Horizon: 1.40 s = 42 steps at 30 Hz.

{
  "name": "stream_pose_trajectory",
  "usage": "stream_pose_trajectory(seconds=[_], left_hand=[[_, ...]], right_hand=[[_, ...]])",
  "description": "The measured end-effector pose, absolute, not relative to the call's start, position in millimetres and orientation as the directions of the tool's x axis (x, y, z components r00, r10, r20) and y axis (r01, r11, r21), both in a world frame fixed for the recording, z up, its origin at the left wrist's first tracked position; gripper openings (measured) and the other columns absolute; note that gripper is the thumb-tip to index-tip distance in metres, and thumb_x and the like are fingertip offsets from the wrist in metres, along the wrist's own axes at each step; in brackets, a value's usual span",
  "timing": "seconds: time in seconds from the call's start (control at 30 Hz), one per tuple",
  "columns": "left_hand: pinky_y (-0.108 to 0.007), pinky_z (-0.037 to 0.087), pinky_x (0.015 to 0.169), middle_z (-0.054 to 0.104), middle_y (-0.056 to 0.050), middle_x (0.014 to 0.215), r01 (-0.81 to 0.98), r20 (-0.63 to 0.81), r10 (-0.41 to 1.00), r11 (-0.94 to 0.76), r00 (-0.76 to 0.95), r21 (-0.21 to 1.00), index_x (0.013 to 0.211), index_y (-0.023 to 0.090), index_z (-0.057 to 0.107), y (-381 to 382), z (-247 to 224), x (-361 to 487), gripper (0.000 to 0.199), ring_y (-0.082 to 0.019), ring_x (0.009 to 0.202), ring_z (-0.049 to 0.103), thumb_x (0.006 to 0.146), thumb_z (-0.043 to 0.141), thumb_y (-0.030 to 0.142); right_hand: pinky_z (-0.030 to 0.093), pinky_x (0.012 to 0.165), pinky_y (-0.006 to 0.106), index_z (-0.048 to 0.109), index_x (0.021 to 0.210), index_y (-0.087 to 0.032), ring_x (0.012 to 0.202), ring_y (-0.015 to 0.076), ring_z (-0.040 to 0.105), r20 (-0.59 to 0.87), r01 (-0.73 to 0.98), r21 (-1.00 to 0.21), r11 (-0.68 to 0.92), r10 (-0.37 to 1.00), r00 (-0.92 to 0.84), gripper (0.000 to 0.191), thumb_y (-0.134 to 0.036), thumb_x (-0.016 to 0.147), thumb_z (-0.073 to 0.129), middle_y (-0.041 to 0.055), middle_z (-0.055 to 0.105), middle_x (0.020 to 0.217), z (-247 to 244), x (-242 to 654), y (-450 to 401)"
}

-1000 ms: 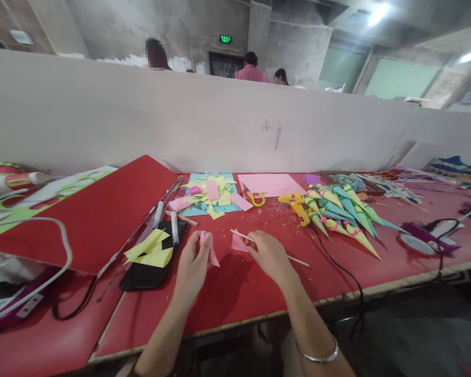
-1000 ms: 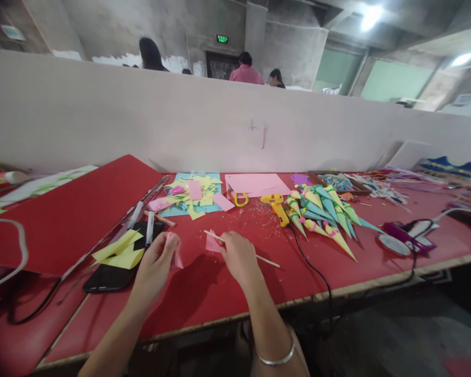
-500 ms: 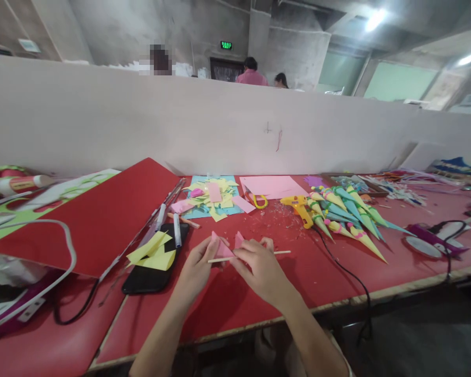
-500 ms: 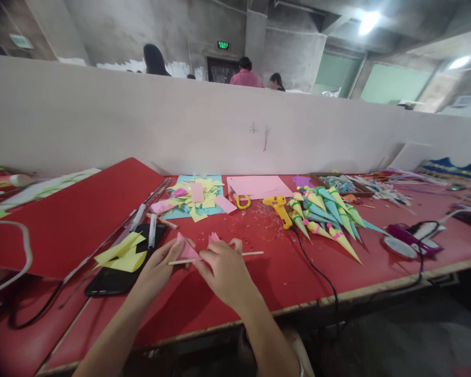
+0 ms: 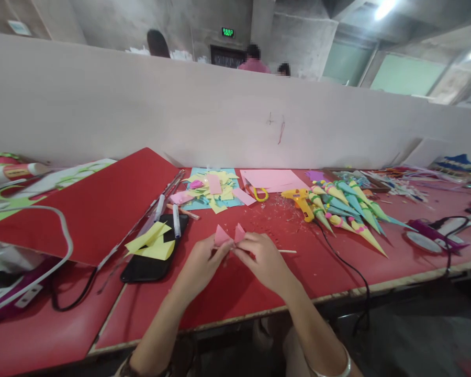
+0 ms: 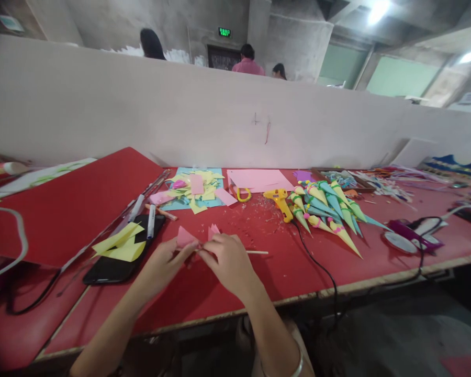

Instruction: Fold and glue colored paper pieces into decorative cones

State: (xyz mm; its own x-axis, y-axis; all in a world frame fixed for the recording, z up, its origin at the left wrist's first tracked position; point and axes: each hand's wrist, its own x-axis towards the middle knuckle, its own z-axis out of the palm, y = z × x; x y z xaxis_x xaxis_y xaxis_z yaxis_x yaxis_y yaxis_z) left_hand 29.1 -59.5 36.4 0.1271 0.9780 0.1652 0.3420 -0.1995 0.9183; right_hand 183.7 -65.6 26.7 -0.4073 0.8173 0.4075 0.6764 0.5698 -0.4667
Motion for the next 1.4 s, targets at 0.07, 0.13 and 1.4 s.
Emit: stream_pose_trajectory(seconds=[0.07,0.13,1.4], left_hand=[[-0.022,0.021,0.043,0.043,0.004,0.040,0.408,0.228,0.969,-0.247,0.097,0.879,0.044,0.019,0.050,-57.2,34.3,28.1,0.028,-0.011,0.041,0.036,0.068,0.059,0.030],[-0.023,0.017,0.043,0.041,0.004,0.038,0.430,0.263,0.957,-0.289,0.120,0.856,0.043,0.020,0.050,-55.2,33.1,26.5,0.026,-0.011,0.040,0.033,0.066,0.061,0.027],[-0.020,0.031,0.048,0.051,0.003,0.049,0.474,0.321,0.884,-0.456,0.341,0.753,0.053,0.017,0.053,-59.7,35.7,25.6,0.028,-0.012,0.049,0.043,0.075,0.048,0.034]], right_hand=[[0.032,0.067,0.026,0.063,0.077,-0.018,0.074,0.0146,0.053,0.407,0.669,-0.481,0.567,0.820,-0.402,0.028,-0.031,0.089,0.041,0.0031,0.059,0.075,26.1,183.0,-64.7],[0.033,0.066,0.026,0.063,0.077,-0.018,0.075,0.0149,0.054,0.407,0.662,-0.497,0.560,0.825,-0.392,0.026,-0.030,0.088,0.043,0.0035,0.060,0.075,25.4,182.5,-64.5],[0.024,0.050,0.019,0.053,0.064,-0.017,0.052,0.0080,0.042,0.353,0.487,-0.653,0.580,0.802,-0.482,0.032,-0.032,0.089,0.041,-0.0042,0.045,0.054,31.8,196.6,-65.1]])
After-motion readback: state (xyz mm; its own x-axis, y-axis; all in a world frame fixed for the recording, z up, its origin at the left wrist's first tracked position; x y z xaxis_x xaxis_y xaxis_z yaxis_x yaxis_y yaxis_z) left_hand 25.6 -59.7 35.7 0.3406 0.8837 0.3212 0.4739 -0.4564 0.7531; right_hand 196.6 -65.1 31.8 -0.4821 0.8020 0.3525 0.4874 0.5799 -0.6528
